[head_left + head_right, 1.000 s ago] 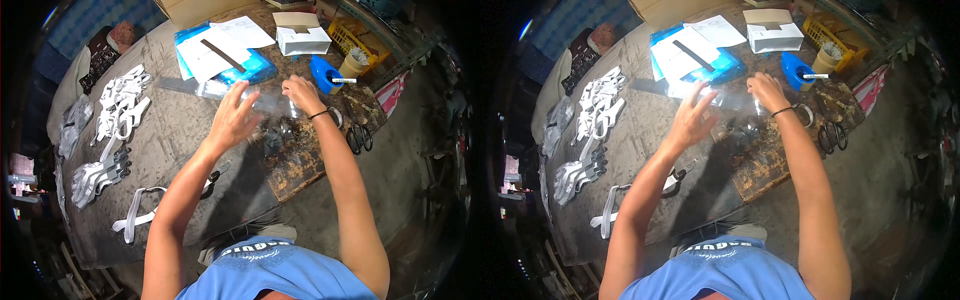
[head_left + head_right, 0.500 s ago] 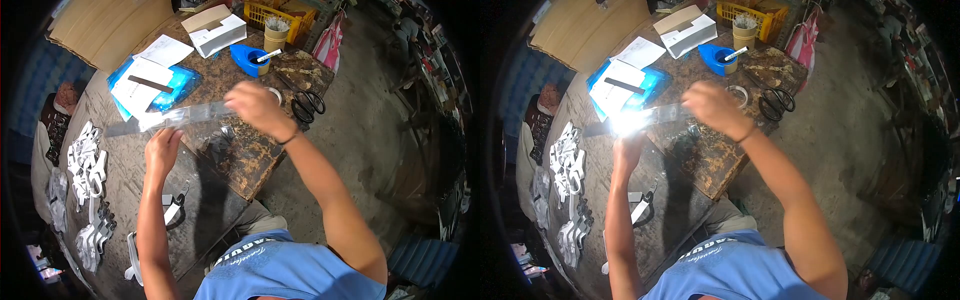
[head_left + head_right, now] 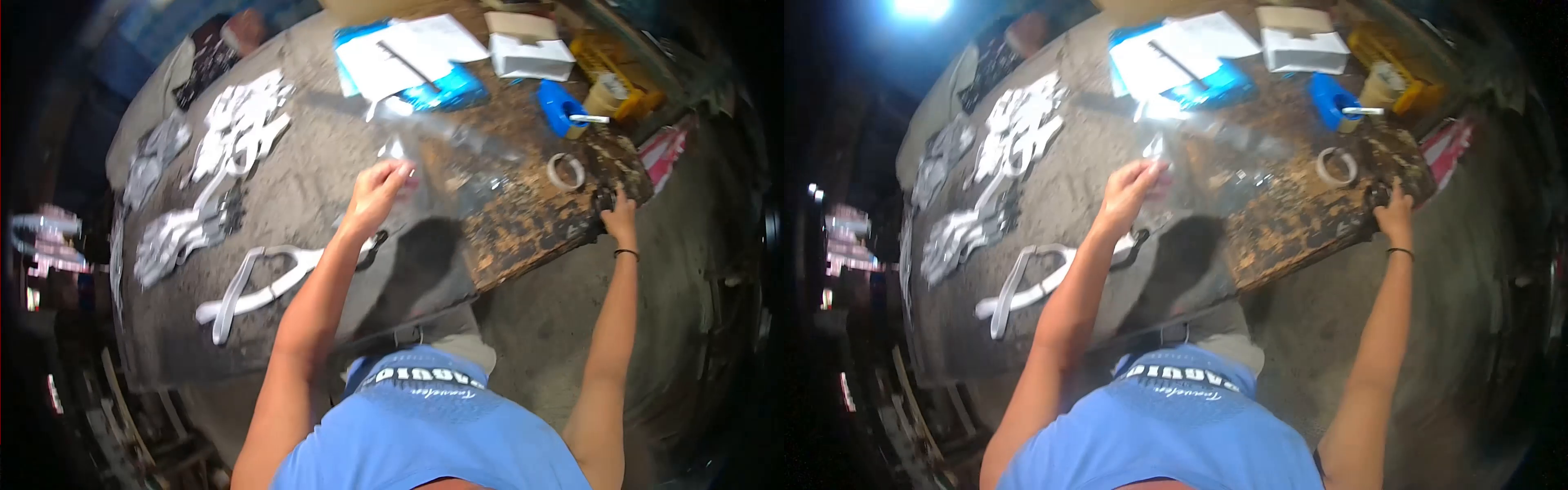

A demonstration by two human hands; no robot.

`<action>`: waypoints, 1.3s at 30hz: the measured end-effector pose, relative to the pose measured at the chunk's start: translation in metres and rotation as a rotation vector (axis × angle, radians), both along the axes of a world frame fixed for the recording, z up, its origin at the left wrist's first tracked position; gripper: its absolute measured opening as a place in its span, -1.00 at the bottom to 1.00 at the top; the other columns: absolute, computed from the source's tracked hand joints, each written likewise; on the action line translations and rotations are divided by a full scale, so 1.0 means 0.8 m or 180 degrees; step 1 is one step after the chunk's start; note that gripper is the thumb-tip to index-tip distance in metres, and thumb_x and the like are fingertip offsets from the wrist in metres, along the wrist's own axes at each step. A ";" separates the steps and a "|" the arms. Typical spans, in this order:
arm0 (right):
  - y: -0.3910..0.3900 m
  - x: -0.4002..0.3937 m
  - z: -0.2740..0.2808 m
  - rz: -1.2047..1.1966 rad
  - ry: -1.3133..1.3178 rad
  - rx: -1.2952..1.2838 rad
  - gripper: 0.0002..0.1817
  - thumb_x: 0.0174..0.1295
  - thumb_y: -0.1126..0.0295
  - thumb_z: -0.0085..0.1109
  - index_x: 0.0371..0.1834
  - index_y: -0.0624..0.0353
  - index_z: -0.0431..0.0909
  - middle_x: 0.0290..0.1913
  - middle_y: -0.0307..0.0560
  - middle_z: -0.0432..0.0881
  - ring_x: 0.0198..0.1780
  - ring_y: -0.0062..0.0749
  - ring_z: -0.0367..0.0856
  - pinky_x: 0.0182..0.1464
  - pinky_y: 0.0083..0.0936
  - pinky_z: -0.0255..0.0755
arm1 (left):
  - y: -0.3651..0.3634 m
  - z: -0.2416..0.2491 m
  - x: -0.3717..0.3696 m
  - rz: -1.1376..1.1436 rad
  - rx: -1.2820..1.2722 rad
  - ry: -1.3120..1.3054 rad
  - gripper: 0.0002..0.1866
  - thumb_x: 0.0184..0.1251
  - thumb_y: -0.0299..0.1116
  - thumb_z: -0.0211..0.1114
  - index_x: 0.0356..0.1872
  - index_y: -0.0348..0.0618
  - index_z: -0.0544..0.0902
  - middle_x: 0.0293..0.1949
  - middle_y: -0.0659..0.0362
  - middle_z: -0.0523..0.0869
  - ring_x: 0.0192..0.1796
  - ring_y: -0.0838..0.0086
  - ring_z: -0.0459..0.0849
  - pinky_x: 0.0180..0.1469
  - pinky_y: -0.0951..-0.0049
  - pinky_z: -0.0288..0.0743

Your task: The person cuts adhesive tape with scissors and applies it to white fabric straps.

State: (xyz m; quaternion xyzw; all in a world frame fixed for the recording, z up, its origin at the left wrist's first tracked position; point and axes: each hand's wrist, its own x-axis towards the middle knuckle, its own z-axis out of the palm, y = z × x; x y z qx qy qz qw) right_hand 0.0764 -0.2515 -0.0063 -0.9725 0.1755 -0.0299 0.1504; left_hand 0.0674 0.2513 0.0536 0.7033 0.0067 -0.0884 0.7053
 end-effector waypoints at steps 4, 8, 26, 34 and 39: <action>-0.024 0.008 -0.006 0.0071 0.0032 0.0340 -0.23 -0.04 0.35 0.23 0.34 0.33 0.31 0.14 0.32 0.56 0.16 -0.02 0.57 0.19 -0.30 0.39 | 0.041 -0.014 -0.019 -0.0021 0.1646 -0.1352 -0.56 0.38 -0.18 0.25 0.18 -0.18 0.56 0.16 0.06 0.61 0.20 0.31 0.56 0.19 0.39 0.43; -0.002 -0.040 0.014 -0.0935 -0.0567 0.3501 -0.55 0.34 0.21 0.17 0.22 0.18 0.45 -0.27 -0.30 0.56 -0.50 -0.75 0.31 -0.50 -0.78 0.19 | 0.072 -0.017 -0.106 0.1082 0.2759 -0.2086 -0.36 0.23 -0.14 0.38 0.30 -0.15 0.44 0.37 -0.14 0.33 0.44 -0.05 0.22 0.41 0.10 0.17; 0.202 -0.201 0.170 0.1615 -0.1609 0.4804 0.29 -0.17 -0.44 0.28 0.46 0.34 0.05 -0.23 -0.18 0.42 -0.36 -0.50 0.37 -0.17 -0.46 0.32 | 0.257 -0.098 -0.319 0.1846 0.4329 -0.1124 -0.49 0.12 0.18 0.33 -0.03 0.09 0.68 0.18 0.08 0.39 0.34 0.10 0.20 0.36 -0.14 -0.05; 0.212 -0.215 0.184 0.1763 -0.1849 0.4628 0.30 -0.15 -0.47 0.24 0.45 0.38 0.03 -0.25 -0.17 0.45 -0.38 -0.52 0.36 -0.24 -0.51 0.30 | 0.257 -0.093 -0.314 0.1852 0.4336 -0.1194 -0.44 0.08 0.26 0.32 -0.03 0.09 0.68 0.21 0.06 0.37 0.38 0.08 0.17 0.38 -0.22 -0.11; 0.197 -0.214 0.173 0.1838 -0.1838 0.4646 0.34 -0.18 -0.51 0.21 0.45 0.38 0.03 -0.23 -0.18 0.45 -0.37 -0.54 0.36 -0.25 -0.53 0.28 | 0.254 -0.083 -0.307 0.1776 0.4273 -0.1189 -0.34 0.08 0.22 0.35 0.15 0.06 0.59 0.30 0.02 0.33 0.41 0.03 0.16 0.39 -0.21 -0.08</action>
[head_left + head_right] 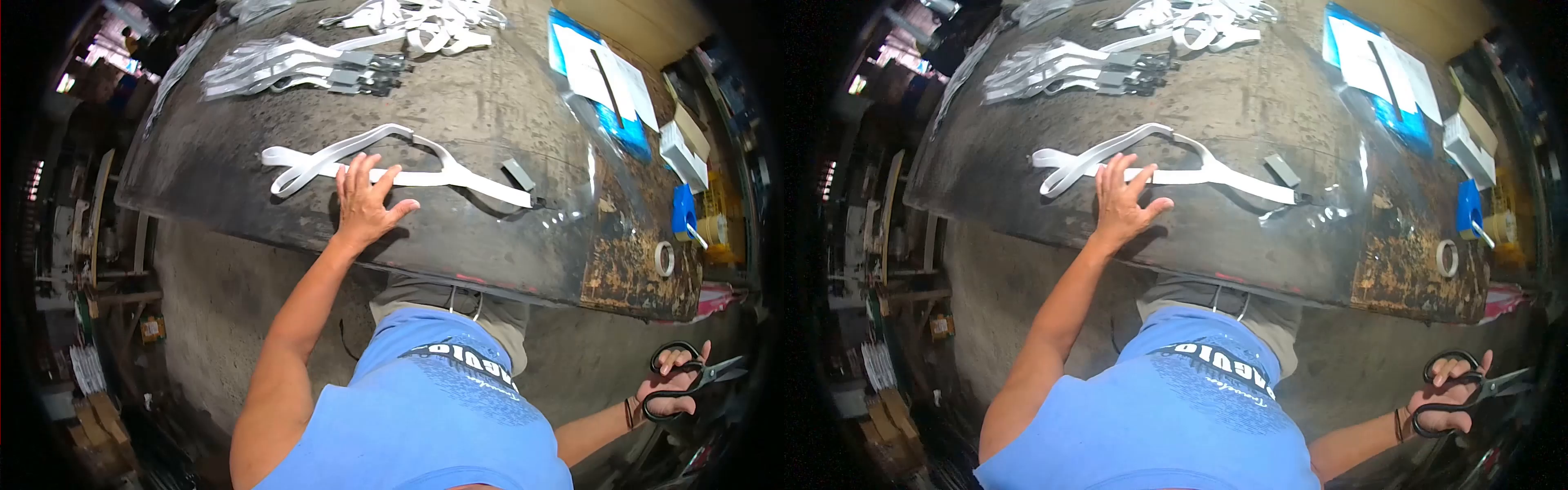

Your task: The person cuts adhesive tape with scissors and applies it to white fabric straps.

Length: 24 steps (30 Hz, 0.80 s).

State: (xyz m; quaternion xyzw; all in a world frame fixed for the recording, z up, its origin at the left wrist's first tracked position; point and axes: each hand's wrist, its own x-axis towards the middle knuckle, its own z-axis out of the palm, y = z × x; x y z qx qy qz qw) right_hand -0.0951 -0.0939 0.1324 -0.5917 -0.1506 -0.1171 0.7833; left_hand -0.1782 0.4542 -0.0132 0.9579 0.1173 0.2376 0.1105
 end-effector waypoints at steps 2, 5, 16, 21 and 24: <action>0.009 -0.002 -0.005 0.0070 -0.0022 0.0167 0.32 -0.16 -0.51 0.19 0.45 0.38 0.04 -0.24 -0.20 0.46 -0.38 -0.53 0.36 -0.27 -0.54 0.29 | -0.016 0.009 0.018 -0.0231 -0.0116 -0.0207 -0.33 0.08 0.12 0.39 0.21 0.07 0.53 0.32 0.02 0.30 0.43 0.02 0.15 0.40 -0.19 -0.06; 0.021 -0.008 -0.008 -0.0150 -0.0016 0.0175 0.29 -0.14 -0.50 0.16 0.45 0.37 0.04 -0.27 -0.19 0.49 -0.41 -0.52 0.39 -0.28 -0.52 0.34 | -0.070 0.021 0.072 -0.0853 -0.0184 -0.0531 -0.26 0.05 -0.25 0.44 0.35 0.13 0.39 0.38 0.02 0.25 0.47 -0.01 0.11 0.40 -0.15 -0.01; 0.000 -0.044 -0.041 -0.0416 0.0123 0.0121 0.28 -0.08 -0.48 0.16 0.44 0.42 -0.01 -0.28 -0.12 0.56 -0.45 -0.50 0.49 -0.30 -0.51 0.48 | -0.151 0.062 0.198 -0.2572 -0.0070 0.0140 -0.58 0.11 -0.37 0.28 0.06 -0.13 0.56 -0.03 0.00 0.56 0.01 0.07 0.53 0.04 0.15 0.43; -0.012 -0.053 -0.062 -0.0598 0.0262 0.0089 0.28 -0.08 -0.46 0.19 0.43 0.42 -0.01 -0.29 -0.15 0.55 -0.45 -0.54 0.49 -0.29 -0.53 0.48 | -0.174 0.032 0.113 -0.1799 -0.0100 0.1118 -0.55 0.16 -0.13 0.37 -0.03 -0.18 0.49 -0.23 0.00 0.52 -0.20 0.06 0.55 -0.19 0.09 0.48; -0.004 -0.039 -0.071 -0.0461 0.0255 0.0252 0.22 -0.03 -0.39 0.23 0.43 0.40 -0.01 -0.28 -0.15 0.55 -0.43 -0.54 0.51 -0.27 -0.54 0.51 | -0.189 0.005 0.111 -0.1485 -0.0551 0.0861 -0.68 0.16 -0.27 0.38 -0.17 -0.16 0.49 -0.26 0.02 0.50 -0.21 0.06 0.54 -0.21 0.10 0.48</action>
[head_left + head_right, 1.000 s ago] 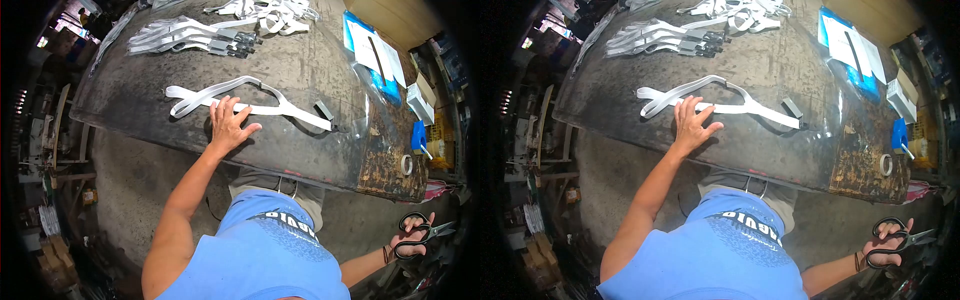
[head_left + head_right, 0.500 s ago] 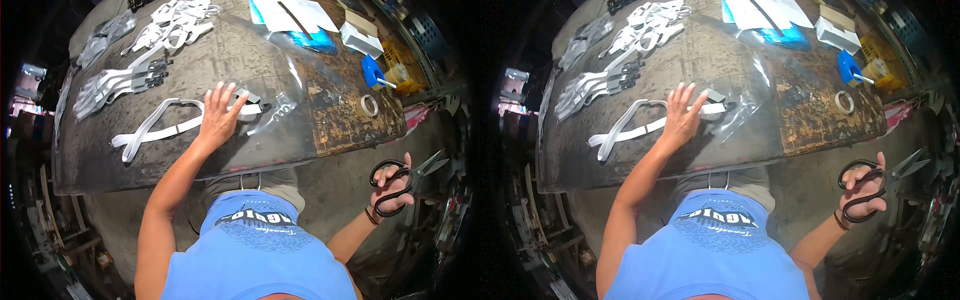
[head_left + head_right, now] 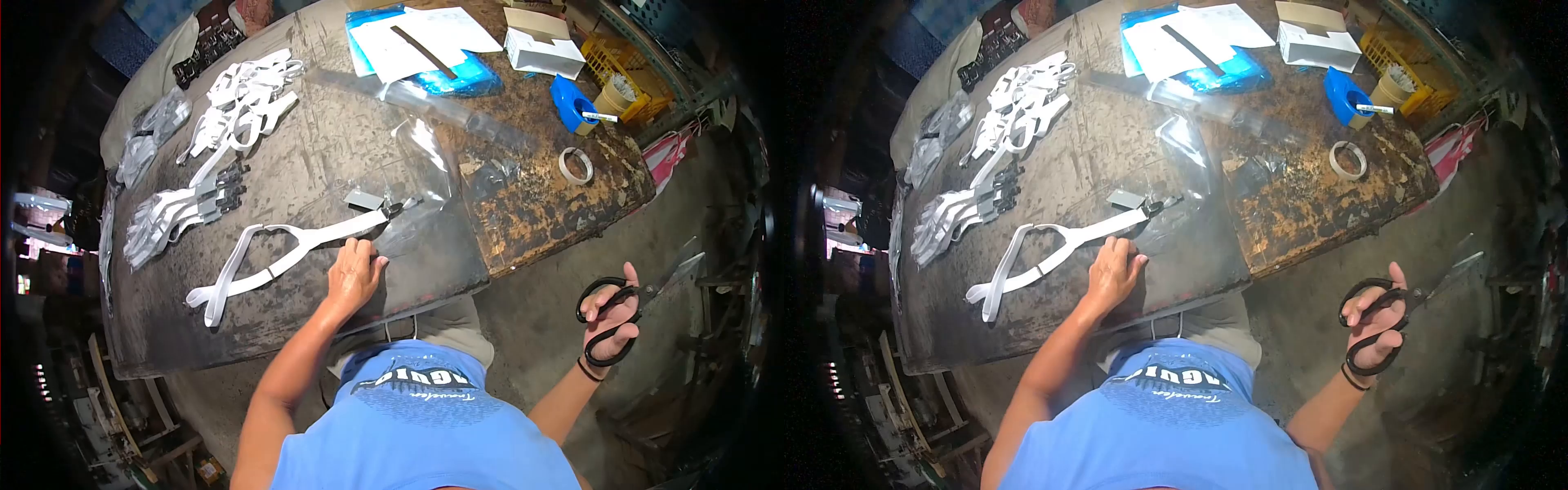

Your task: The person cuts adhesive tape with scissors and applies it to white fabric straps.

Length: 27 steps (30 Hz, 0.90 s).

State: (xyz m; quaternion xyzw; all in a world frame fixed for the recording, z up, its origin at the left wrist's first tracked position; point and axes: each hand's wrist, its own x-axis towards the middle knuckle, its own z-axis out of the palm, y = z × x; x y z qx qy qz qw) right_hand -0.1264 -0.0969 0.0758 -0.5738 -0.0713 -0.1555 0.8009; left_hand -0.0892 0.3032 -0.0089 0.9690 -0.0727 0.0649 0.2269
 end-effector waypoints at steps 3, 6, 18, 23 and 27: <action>0.004 0.015 -0.010 0.0257 -0.0047 0.0124 0.16 0.02 -0.30 0.28 0.44 0.38 -0.01 -0.28 -0.14 0.56 -0.41 -0.54 0.54 -0.25 -0.55 0.54 | -0.010 -0.001 0.001 0.0234 -0.0162 0.0032 -0.77 0.14 -0.40 0.36 -0.28 -0.15 0.46 -0.23 0.02 0.51 -0.20 0.06 0.55 -0.22 0.11 0.48; 0.009 0.028 -0.020 0.0478 0.0043 0.0123 0.05 0.13 -0.12 0.34 0.44 0.39 0.01 -0.27 -0.14 0.57 -0.42 -0.56 0.53 -0.28 -0.57 0.53 | -0.007 0.012 0.011 -0.0091 -0.0321 -0.0421 -0.85 0.17 -0.53 0.25 -0.27 -0.18 0.48 -0.28 0.03 0.56 -0.21 0.08 0.60 -0.23 0.14 0.48; 0.186 0.147 0.024 0.0248 -0.0027 -0.0803 -0.28 0.04 0.55 0.36 0.33 0.13 0.33 -0.20 -0.27 0.47 -0.18 -0.61 0.43 -0.19 -0.64 0.39 | -0.038 0.180 0.146 -0.0494 -0.2362 0.0550 -0.64 0.29 -0.55 0.22 0.11 -0.16 0.46 -0.51 0.31 0.48 -0.45 0.68 0.44 -0.39 0.61 0.33; 0.222 0.180 0.013 0.0174 -0.0488 -0.1259 -0.32 0.03 0.49 0.38 0.28 0.15 0.34 -0.17 -0.25 0.39 -0.20 -0.54 0.34 -0.23 -0.60 0.37 | -0.068 0.193 0.164 -0.0583 -0.3002 0.0894 -0.58 0.29 -0.44 0.26 0.17 -0.19 0.44 -0.52 0.35 0.48 -0.47 0.71 0.41 -0.41 0.60 0.34; 0.231 0.182 0.021 -0.0053 -0.0676 -0.1325 -0.24 -0.04 0.27 0.53 0.24 0.16 0.34 -0.19 -0.24 0.38 -0.20 -0.49 0.35 -0.15 -0.55 0.36 | -0.082 0.189 0.173 -0.0612 -0.3293 0.0715 -0.57 0.30 -0.43 0.26 0.18 -0.19 0.43 -0.52 0.36 0.49 -0.45 0.73 0.43 -0.43 0.61 0.34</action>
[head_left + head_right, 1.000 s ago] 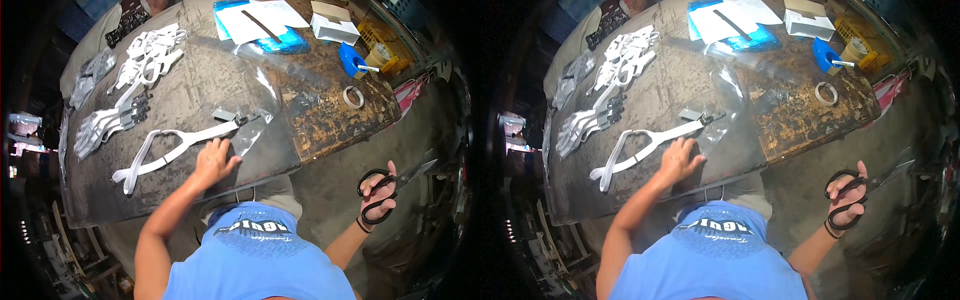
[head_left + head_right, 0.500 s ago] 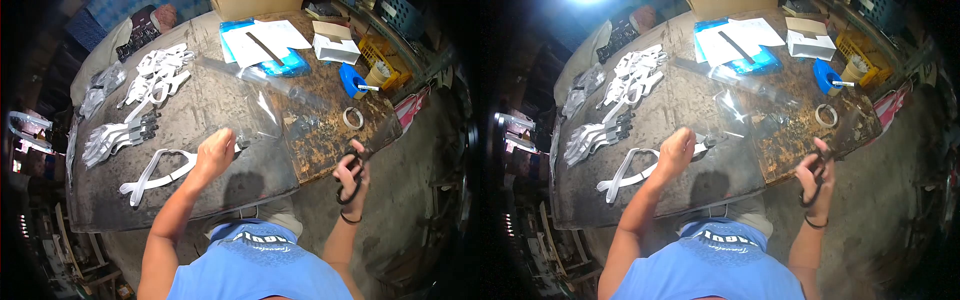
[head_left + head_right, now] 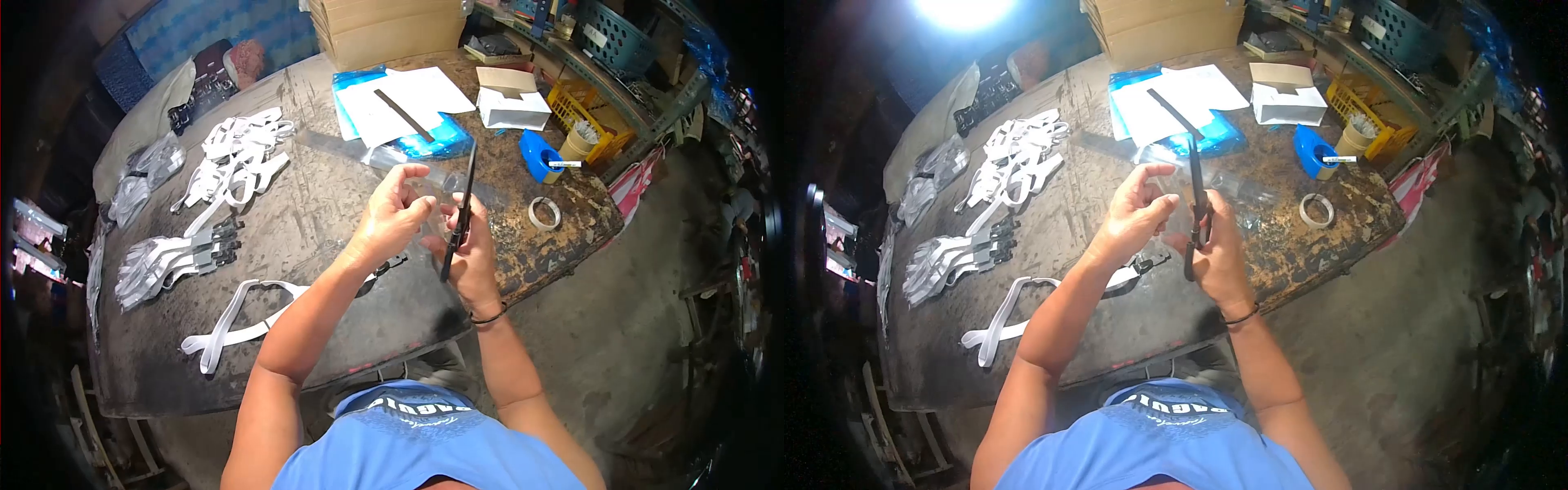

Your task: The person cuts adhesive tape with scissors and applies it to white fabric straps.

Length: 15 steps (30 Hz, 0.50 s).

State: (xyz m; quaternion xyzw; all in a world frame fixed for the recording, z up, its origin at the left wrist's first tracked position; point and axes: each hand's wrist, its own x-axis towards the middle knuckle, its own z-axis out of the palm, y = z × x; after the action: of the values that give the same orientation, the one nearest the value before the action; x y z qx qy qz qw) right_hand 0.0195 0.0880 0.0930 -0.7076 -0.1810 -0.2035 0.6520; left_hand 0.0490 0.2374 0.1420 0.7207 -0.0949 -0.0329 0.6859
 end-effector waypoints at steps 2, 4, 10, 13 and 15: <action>0.002 -0.004 0.003 -0.0108 0.0013 -0.0163 -0.19 -0.08 0.19 0.57 0.23 0.16 0.34 -0.18 -0.24 0.38 -0.21 -0.47 0.35 -0.13 -0.53 0.36 | -0.006 0.004 0.001 -0.0023 0.0005 0.0010 -0.57 0.31 -0.44 0.25 0.19 -0.20 0.42 -0.50 0.34 0.50 -0.47 0.70 0.43 -0.43 0.62 0.35; 0.007 -0.005 -0.001 -0.0262 -0.0115 -0.0193 -0.16 -0.14 0.12 0.58 0.21 0.17 0.34 -0.14 -0.21 0.41 -0.21 -0.46 0.35 -0.15 -0.50 0.36 | -0.005 0.013 -0.004 -0.0016 0.0019 0.0011 -0.57 0.33 -0.45 0.25 0.20 -0.21 0.41 -0.49 0.32 0.50 -0.49 0.68 0.44 -0.44 0.64 0.36; 0.014 0.006 -0.001 -0.0645 -0.0750 -0.0626 -0.25 -0.06 0.43 0.51 0.24 0.17 0.33 0.13 -0.03 0.45 0.02 -0.18 0.46 0.05 -0.32 0.42 | -0.002 0.023 -0.022 -0.0147 -0.0430 -0.0102 -0.54 0.37 -0.44 0.22 0.26 -0.25 0.39 -0.31 0.24 0.60 -0.38 0.62 0.56 -0.34 0.62 0.47; 0.022 0.029 -0.028 -0.0541 -0.1318 -0.0512 -0.24 -0.09 0.51 0.49 0.24 0.09 0.32 0.21 -0.02 0.40 0.18 -0.14 0.40 0.16 -0.33 0.36 | -0.002 0.019 -0.024 -0.0046 -0.0248 -0.0302 -0.50 0.33 -0.48 0.22 0.29 -0.29 0.40 -0.13 0.23 0.57 -0.12 0.60 0.52 -0.06 0.52 0.44; 0.019 0.018 -0.014 0.0089 -0.0189 0.0221 -0.29 0.07 0.30 0.46 0.27 0.10 0.29 0.09 -0.15 0.41 -0.02 -0.43 0.41 0.04 -0.41 0.38 | 0.015 0.013 -0.012 -0.0471 -0.0040 -0.0556 -0.59 0.30 -0.54 0.15 0.19 -0.32 0.44 -0.36 0.34 0.50 -0.31 0.68 0.47 -0.26 0.66 0.41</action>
State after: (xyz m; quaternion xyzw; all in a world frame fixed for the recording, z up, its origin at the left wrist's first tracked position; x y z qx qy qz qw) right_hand 0.0336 0.1030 0.0817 -0.6756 -0.2029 -0.2215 0.6733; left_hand 0.0394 0.2494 0.1528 0.7076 -0.2074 -0.0199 0.6752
